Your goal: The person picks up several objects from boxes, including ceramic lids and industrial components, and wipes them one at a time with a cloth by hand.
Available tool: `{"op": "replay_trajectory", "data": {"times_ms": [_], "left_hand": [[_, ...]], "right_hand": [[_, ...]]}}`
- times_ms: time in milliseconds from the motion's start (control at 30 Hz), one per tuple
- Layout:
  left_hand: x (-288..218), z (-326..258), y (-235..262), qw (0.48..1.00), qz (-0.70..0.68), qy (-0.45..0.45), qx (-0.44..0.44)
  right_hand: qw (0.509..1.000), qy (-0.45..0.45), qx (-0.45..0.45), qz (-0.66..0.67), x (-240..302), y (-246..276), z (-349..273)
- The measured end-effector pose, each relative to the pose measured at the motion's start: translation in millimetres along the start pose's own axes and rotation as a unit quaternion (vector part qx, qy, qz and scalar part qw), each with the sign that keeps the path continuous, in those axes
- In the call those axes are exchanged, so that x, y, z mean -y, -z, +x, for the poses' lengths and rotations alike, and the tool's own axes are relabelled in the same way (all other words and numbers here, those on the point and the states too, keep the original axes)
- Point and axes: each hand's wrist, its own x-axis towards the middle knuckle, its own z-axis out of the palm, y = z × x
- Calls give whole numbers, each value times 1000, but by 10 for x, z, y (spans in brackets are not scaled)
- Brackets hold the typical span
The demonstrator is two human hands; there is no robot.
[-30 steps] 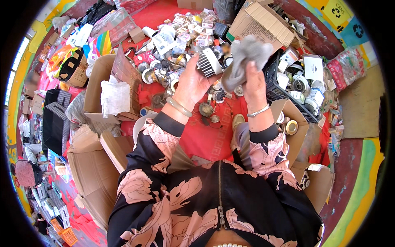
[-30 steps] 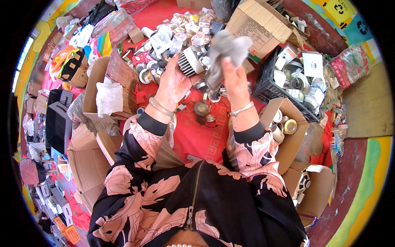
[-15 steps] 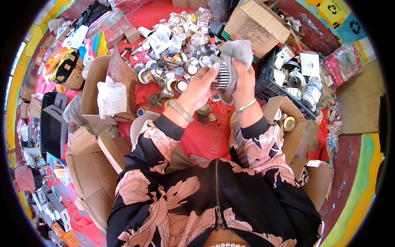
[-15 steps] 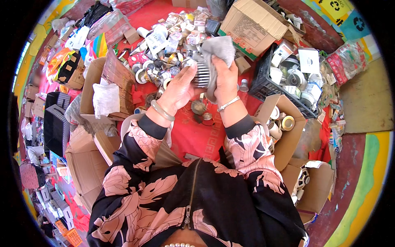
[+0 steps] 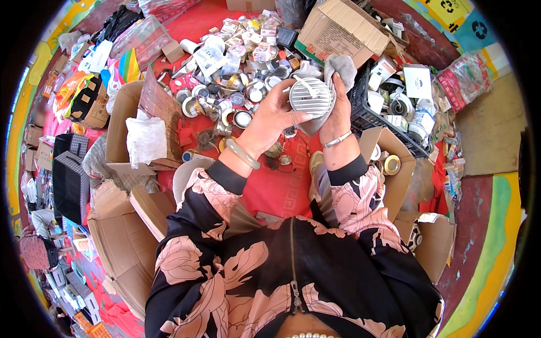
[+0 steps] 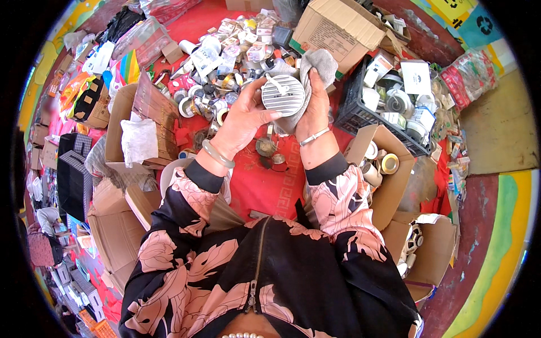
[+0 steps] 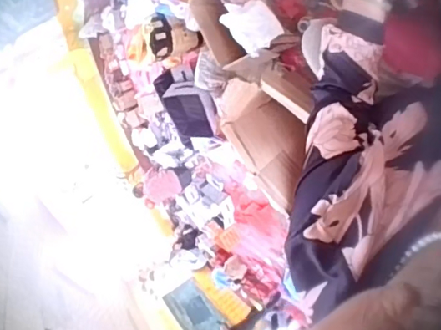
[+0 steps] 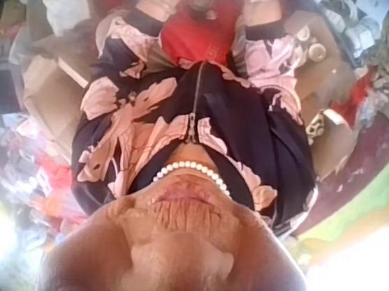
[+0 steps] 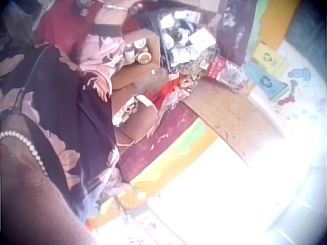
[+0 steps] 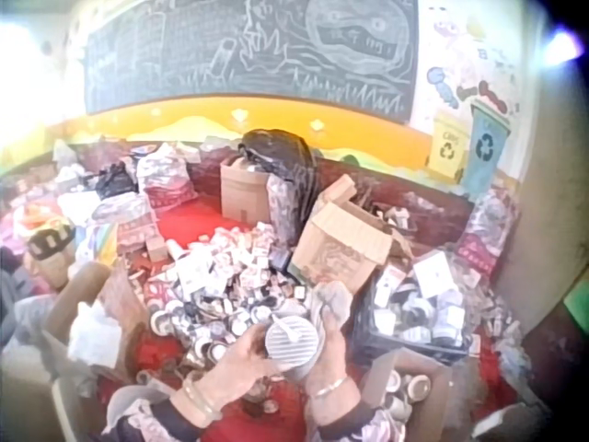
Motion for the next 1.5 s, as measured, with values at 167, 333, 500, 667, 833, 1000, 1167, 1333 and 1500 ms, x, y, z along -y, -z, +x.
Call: {"op": "replay_trajectory", "data": {"times_ms": [167, 333, 500, 667, 833, 1000, 1167, 1333, 1500], "left_hand": [[11, -36, -38, 997, 65, -47, 21], [35, -10, 14, 999, 3, -28, -22], [-18, 2, 75, 989, -144, -17, -39], [-52, 46, 208, 975, -221, -20, -28], [-98, 11, 217, 959, -282, -7, -25], [-120, 50, 173, 941, -333, -18, -62], [-38, 118, 316, 943, -315, -32, -102], [-47, 125, 189, 961, -246, -57, -114], [23, 36, 107, 974, -196, -25, -109]], "right_hand": [[999, 33, -20, -24, 54, -68, -34], [998, 68, -2, -15, 38, 34, 108], [997, 70, -2, -11, 91, -33, 69], [996, 55, -38, -58, 254, 95, 42], [996, 39, -41, -72, 285, -42, -50], [992, 81, -32, -91, 355, -34, 44], [964, 220, -33, -143, 445, -193, -114], [857, 346, 139, -355, 353, -410, -445], [468, 383, 292, -741, -119, -372, -306]]}}
